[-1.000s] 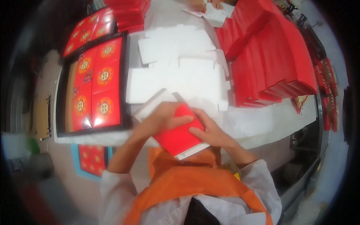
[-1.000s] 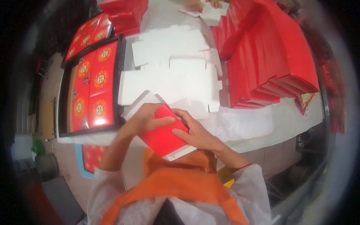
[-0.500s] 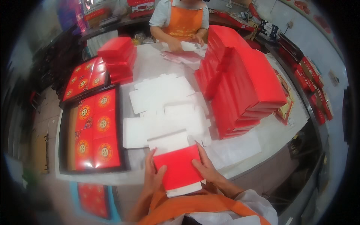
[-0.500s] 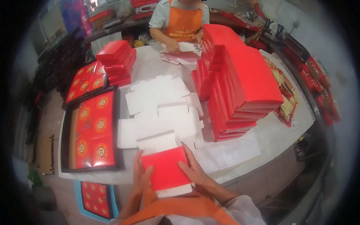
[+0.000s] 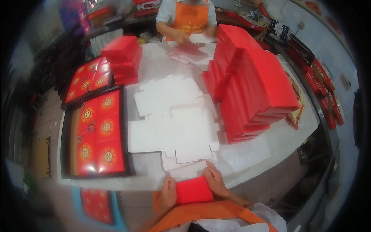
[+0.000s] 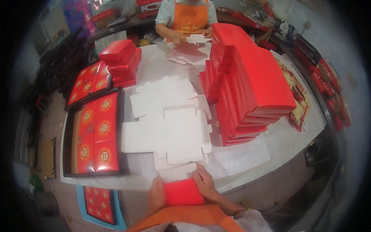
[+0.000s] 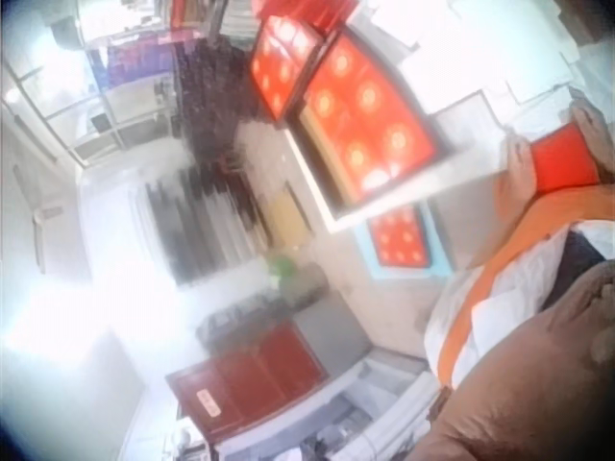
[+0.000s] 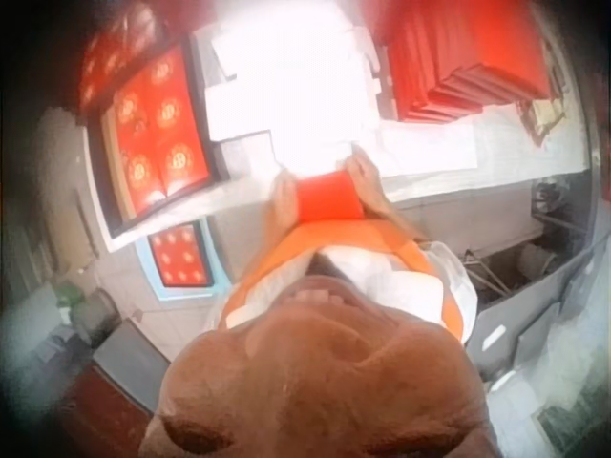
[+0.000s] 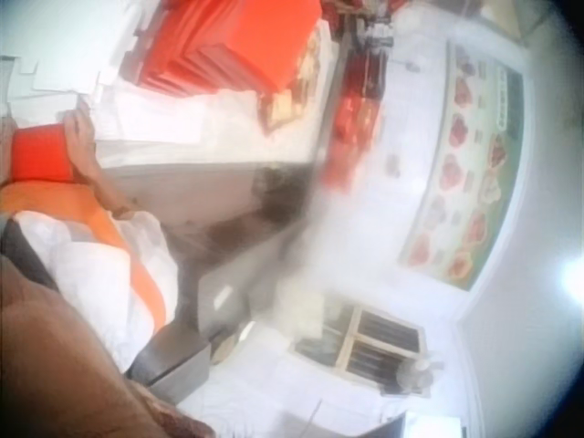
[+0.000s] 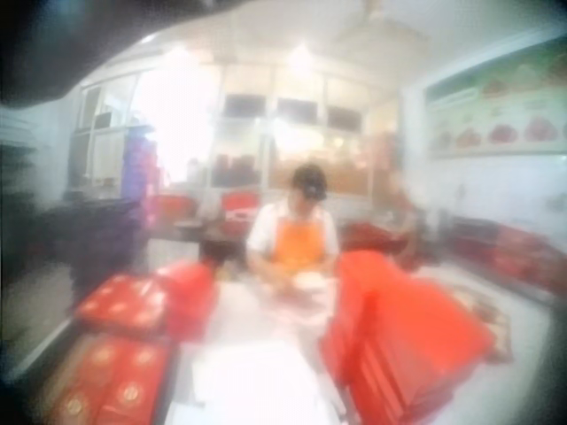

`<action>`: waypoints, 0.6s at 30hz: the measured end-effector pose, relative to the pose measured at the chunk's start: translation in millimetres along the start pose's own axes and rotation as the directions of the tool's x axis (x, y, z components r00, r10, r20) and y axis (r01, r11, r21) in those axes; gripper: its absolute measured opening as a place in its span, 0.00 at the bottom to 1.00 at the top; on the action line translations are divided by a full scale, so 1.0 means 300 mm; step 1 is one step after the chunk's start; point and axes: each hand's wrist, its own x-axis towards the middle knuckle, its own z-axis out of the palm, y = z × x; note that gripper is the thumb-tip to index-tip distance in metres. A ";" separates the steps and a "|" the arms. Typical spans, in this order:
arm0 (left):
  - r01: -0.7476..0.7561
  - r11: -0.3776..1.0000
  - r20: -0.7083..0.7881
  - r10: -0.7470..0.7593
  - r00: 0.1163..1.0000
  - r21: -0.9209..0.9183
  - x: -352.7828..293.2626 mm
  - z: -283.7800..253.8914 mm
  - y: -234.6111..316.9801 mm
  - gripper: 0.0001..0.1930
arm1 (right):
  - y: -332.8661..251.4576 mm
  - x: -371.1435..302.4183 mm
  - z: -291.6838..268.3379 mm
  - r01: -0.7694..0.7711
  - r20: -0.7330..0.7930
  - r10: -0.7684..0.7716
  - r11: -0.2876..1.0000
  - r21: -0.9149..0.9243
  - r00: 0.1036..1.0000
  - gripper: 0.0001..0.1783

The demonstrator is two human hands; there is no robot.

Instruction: The person assembles small red boxes by folding white cardboard inserts and placing them inside red sleeves. They then place the completed boxes into a larger tray and arrange them in rows.

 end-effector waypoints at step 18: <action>-0.220 0.950 -0.048 0.215 0.975 -0.219 -0.035 0.037 -0.021 0.07 | -0.081 -0.119 0.026 -0.049 -0.061 0.071 0.952 0.302 0.996 0.17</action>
